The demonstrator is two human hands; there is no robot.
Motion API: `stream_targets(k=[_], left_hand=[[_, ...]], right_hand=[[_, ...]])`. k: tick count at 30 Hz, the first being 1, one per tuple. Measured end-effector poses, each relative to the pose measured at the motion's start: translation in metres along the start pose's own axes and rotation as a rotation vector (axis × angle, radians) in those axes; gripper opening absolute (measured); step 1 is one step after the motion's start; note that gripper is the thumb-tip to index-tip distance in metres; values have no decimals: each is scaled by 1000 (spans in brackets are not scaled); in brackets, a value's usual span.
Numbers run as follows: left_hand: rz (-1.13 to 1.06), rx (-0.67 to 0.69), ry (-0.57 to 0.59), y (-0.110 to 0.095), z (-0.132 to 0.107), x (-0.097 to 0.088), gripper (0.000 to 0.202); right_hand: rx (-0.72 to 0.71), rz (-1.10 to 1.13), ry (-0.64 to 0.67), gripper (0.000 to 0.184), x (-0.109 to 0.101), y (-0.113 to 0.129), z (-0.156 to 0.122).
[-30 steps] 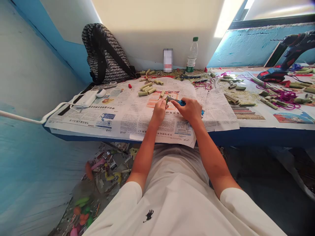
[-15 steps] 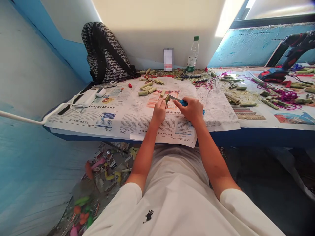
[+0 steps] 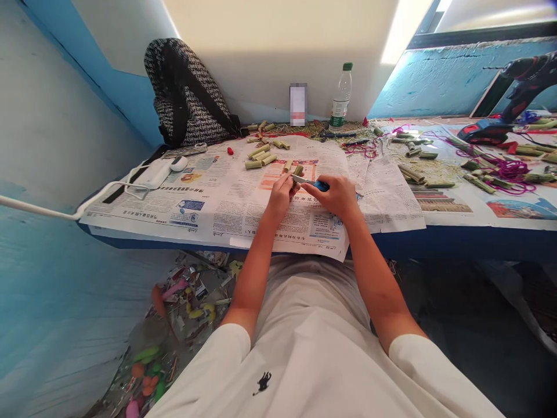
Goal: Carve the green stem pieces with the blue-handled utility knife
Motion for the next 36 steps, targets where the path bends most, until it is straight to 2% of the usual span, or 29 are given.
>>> stream_targets(k=[3,6,12,20,36], left_hand=[[-21,48,73,2,3,-2,27],[-42,37,95,3,3,-3,27],[-104,7,75,-3,1,2,26],[-122,8,65,3,5,-2,26],[-179,-26,45,-4,2,4,25]], right_hand=[[7,0,13,64,-1,2,-1],[32,-3,5,64,-2,3,-1],[54,4,-22,63,-1,3,-1],[74,-11,-28,63,0,4,0],[90,-21,-61,64,2,2,-1]])
Point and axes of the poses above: each hand's wrist, its own z-axis towards the middle knuckle, its own x-axis out of the palm, y = z × x, the point moved 6 cm from there along z, towards the middle knuckle, and after that the axes turned 14 degrees about y, right-handed, at the moved point
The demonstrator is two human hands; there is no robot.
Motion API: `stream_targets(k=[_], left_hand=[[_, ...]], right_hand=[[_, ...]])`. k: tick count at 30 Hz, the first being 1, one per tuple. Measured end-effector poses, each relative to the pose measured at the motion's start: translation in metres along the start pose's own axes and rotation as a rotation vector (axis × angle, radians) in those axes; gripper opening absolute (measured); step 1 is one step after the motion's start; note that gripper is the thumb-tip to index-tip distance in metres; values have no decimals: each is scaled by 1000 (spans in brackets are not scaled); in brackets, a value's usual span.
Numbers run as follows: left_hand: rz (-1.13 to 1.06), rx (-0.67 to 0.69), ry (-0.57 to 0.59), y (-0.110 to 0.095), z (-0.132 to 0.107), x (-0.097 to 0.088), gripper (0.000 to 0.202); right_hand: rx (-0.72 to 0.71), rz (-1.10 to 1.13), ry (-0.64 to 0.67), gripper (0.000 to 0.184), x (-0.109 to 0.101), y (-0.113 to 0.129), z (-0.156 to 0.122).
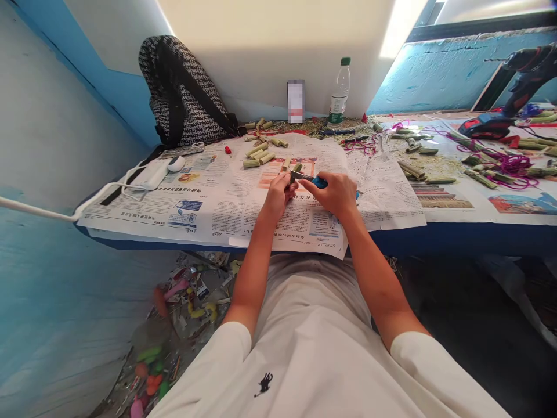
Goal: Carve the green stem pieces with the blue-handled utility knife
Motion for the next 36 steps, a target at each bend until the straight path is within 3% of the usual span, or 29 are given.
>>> stream_targets(k=[10,16,19,29,36], left_hand=[[9,-6,-5,6,2,-5,27],[59,51,-15,-1,-6,-6,30],[70,40,-57,-2,-7,-6,30],[62,35,-18,2,-2,-5,26],[29,45,-79,6,-1,-9,22]], right_hand=[[20,-21,-15,67,-1,0,0],[150,17,-107,67,-13,-12,4],[122,12,-80,67,-11,-11,4],[77,-12,-76,62,-10,-7,0],[-120,16,31,63,-2,0,0]])
Point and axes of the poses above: each hand's wrist, its own z-axis towards the middle knuckle, its own x-axis out of the palm, y = z × x, the point moved 6 cm from there along z, towards the middle knuckle, and after that the axes turned 14 degrees about y, right-handed, at the moved point
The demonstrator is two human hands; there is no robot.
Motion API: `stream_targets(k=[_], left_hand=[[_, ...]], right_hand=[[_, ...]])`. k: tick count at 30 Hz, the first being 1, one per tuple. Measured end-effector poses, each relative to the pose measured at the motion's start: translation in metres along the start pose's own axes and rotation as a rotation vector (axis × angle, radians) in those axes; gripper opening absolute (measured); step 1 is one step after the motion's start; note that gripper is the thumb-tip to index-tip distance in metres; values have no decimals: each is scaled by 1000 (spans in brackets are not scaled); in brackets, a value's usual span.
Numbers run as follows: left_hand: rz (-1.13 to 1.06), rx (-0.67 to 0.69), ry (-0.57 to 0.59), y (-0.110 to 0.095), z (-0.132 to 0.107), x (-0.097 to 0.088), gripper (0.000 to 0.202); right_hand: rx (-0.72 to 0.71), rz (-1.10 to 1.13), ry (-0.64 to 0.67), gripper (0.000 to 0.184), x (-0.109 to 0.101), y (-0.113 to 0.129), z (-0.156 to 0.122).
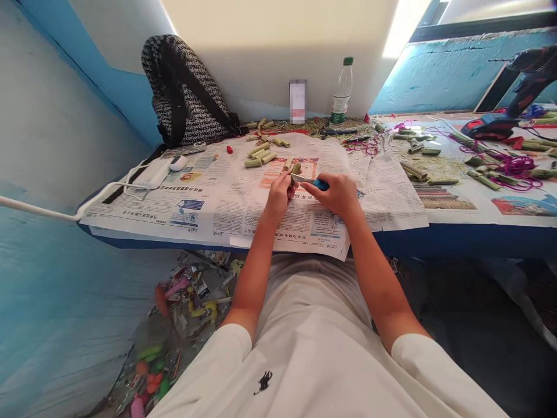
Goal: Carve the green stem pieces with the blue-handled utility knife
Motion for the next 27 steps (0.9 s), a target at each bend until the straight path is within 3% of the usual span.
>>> stream_targets(k=[11,17,27], left_hand=[[72,5,27,-1,5,2,23],[60,16,63,-1,3,1,24],[104,18,66,1,4,-1,20]], right_hand=[[123,-27,-17,68,2,-3,3],[215,-25,-96,65,-5,-10,3],[139,-14,-61,64,-5,-5,-2]])
Point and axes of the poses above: each hand's wrist, its own z-axis towards the middle knuckle, its own x-axis out of the palm, y = z × x, the point moved 6 cm from there along z, towards the middle knuckle, and after that the axes turned 14 degrees about y, right-handed, at the moved point
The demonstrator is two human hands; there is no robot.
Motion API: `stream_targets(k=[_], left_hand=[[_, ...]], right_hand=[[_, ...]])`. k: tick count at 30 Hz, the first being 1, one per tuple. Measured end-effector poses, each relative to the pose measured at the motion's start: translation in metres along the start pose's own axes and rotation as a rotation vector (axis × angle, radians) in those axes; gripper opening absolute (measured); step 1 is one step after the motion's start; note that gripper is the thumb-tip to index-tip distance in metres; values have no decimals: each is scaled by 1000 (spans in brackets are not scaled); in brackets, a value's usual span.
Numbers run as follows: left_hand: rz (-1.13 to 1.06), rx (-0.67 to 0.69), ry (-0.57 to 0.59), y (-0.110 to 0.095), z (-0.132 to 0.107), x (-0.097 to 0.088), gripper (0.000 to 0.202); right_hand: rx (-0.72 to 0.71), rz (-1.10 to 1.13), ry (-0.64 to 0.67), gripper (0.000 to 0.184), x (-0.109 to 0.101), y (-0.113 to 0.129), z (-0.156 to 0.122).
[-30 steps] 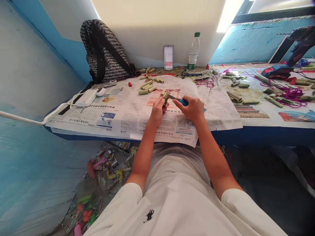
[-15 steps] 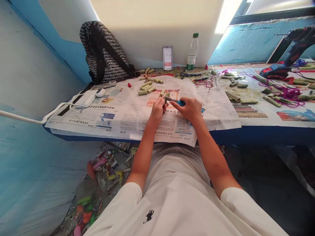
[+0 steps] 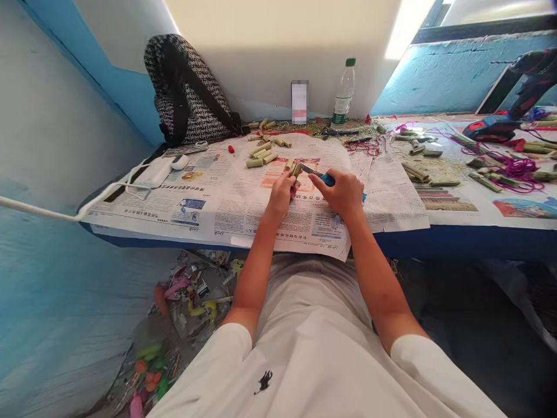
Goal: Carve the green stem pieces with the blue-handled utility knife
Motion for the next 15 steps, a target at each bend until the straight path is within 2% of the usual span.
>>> stream_targets(k=[3,7,15], left_hand=[[-14,11,1,0,0,0,19],[14,23,22,1,-1,0,31],[158,25,10,-2,-5,0,29]], right_hand=[[-66,6,26,63,2,2,0],[-133,13,91,62,6,5,1],[-29,5,63,63,4,3,5]])
Point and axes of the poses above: each hand's wrist, its own z-axis towards the middle knuckle, its own x-axis out of the palm, y = z × x, the point moved 6 cm from there along z, towards the middle knuckle, and after that the axes turned 14 degrees about y, right-handed, at the moved point
